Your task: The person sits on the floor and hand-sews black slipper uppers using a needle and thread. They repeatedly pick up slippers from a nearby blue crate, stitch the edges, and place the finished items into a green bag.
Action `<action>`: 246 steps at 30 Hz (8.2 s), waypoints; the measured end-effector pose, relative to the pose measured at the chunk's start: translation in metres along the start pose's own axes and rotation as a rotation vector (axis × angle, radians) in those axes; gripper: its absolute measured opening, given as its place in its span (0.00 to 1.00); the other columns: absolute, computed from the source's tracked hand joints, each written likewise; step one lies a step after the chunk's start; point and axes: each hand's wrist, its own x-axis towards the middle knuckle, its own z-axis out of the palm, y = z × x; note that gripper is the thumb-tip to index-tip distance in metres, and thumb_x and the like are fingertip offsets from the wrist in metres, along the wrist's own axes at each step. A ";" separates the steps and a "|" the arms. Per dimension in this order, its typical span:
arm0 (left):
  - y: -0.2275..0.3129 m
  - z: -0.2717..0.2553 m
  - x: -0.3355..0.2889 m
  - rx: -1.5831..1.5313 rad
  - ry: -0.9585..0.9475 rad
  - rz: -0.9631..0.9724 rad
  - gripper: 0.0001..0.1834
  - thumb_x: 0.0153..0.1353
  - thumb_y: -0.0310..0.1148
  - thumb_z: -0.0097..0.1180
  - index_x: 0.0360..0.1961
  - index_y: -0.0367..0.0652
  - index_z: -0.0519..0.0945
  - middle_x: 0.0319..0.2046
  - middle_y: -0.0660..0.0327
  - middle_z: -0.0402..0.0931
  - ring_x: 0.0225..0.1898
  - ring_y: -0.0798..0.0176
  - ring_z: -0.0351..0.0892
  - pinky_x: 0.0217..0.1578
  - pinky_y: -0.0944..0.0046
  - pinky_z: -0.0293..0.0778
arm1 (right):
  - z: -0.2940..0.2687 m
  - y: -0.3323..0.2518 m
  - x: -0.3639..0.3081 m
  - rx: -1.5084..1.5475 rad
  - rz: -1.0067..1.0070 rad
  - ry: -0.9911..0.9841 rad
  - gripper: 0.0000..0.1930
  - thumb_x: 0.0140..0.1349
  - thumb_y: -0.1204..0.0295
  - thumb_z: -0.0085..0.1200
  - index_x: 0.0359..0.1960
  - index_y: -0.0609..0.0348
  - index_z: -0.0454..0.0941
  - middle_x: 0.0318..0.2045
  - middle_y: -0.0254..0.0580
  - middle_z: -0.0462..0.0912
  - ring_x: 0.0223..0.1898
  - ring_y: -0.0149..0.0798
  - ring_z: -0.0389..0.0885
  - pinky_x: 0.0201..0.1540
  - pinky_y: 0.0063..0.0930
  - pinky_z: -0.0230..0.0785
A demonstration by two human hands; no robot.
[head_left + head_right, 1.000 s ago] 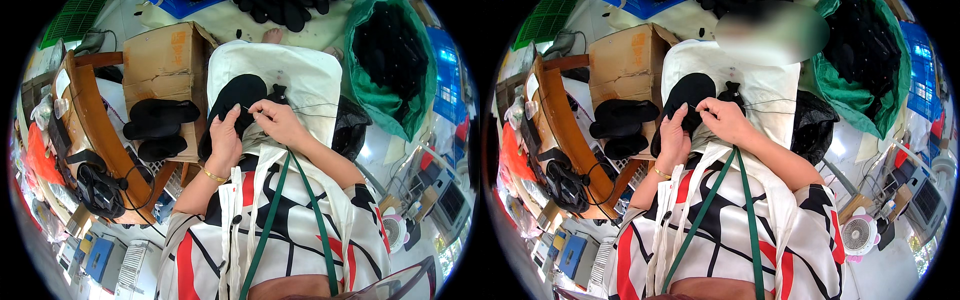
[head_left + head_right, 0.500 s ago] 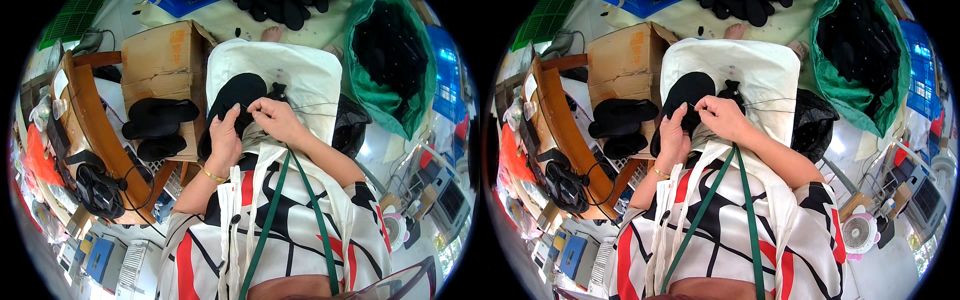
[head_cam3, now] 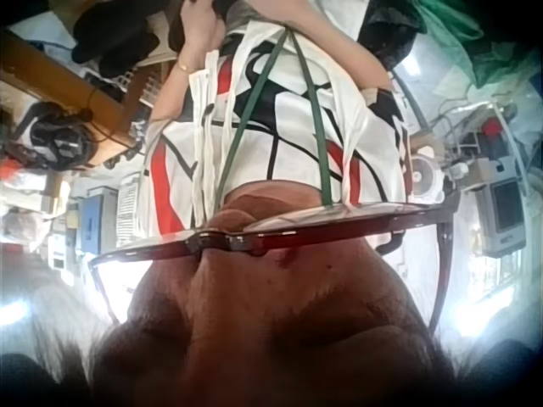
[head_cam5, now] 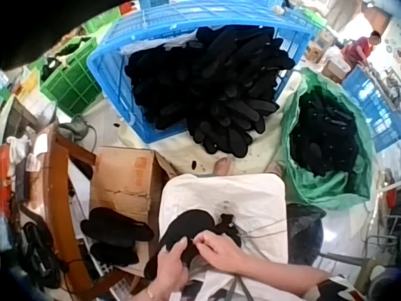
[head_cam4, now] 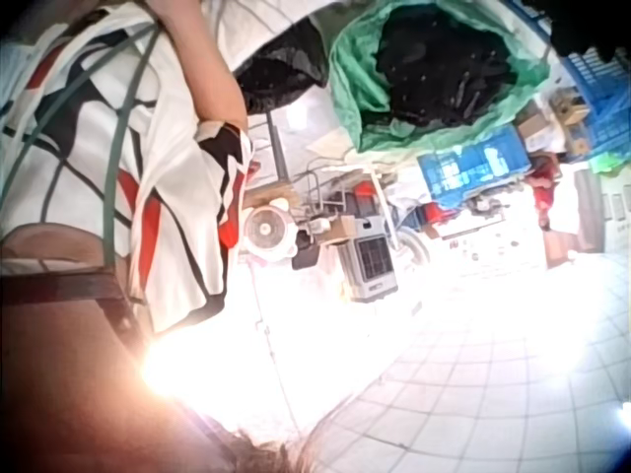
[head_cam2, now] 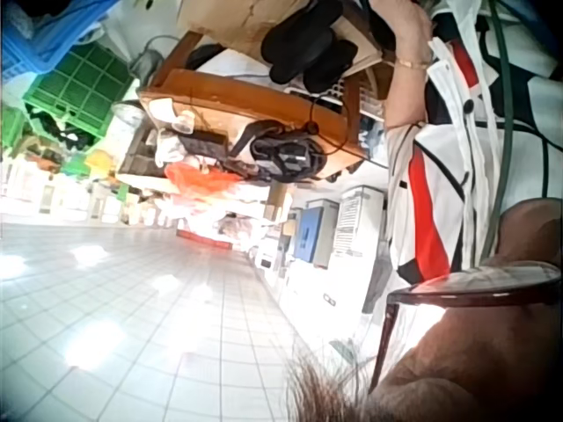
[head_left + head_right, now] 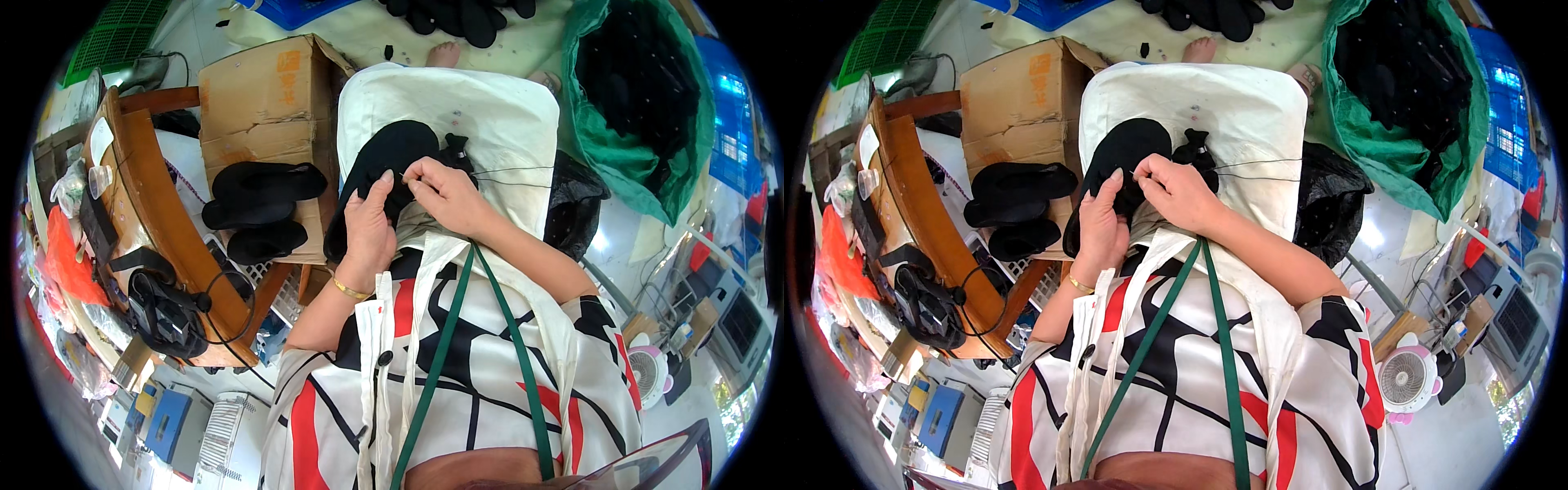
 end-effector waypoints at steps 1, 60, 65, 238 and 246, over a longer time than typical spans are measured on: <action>0.001 0.000 0.001 0.005 0.005 -0.006 0.14 0.59 0.28 0.65 0.46 0.39 0.78 0.41 0.64 0.80 0.43 0.71 0.77 0.48 0.69 0.71 | 0.000 0.000 -0.001 -0.011 -0.011 -0.001 0.07 0.66 0.72 0.50 0.42 0.59 0.74 0.24 0.34 0.75 0.26 0.26 0.69 0.31 0.25 0.64; 0.064 0.024 0.047 1.506 -0.613 0.597 0.12 0.51 0.31 0.71 0.31 0.36 0.82 0.28 0.58 0.81 0.31 0.65 0.79 0.36 0.63 0.75 | -0.533 0.071 -0.171 0.753 -0.681 1.199 0.14 0.70 0.77 0.41 0.23 0.68 0.68 0.19 0.40 0.69 0.23 0.39 0.71 0.64 0.58 0.70; 0.061 0.080 0.038 2.037 -0.932 0.832 0.16 0.49 0.41 0.67 0.28 0.38 0.80 0.29 0.50 0.78 0.38 0.45 0.79 0.41 0.49 0.72 | -0.530 0.072 -0.277 -0.197 -0.265 1.991 0.16 0.63 0.67 0.47 0.27 0.71 0.80 0.27 0.47 0.83 0.30 0.42 0.81 0.44 0.40 0.73; 0.003 0.000 0.023 1.397 -0.683 0.345 0.09 0.58 0.29 0.66 0.38 0.38 0.85 0.29 0.63 0.83 0.33 0.74 0.79 0.36 0.69 0.77 | -0.052 -0.006 -0.027 -0.076 -0.659 0.484 0.10 0.63 0.69 0.56 0.24 0.58 0.75 0.28 0.43 0.78 0.31 0.42 0.80 0.31 0.35 0.70; 0.011 0.011 0.002 1.453 -0.761 0.569 0.10 0.57 0.29 0.62 0.39 0.38 0.83 0.35 0.51 0.81 0.39 0.47 0.81 0.41 0.57 0.76 | -0.079 0.011 -0.056 1.010 0.085 0.029 0.10 0.72 0.61 0.49 0.41 0.54 0.71 0.34 0.44 0.85 0.23 0.34 0.84 0.17 0.20 0.74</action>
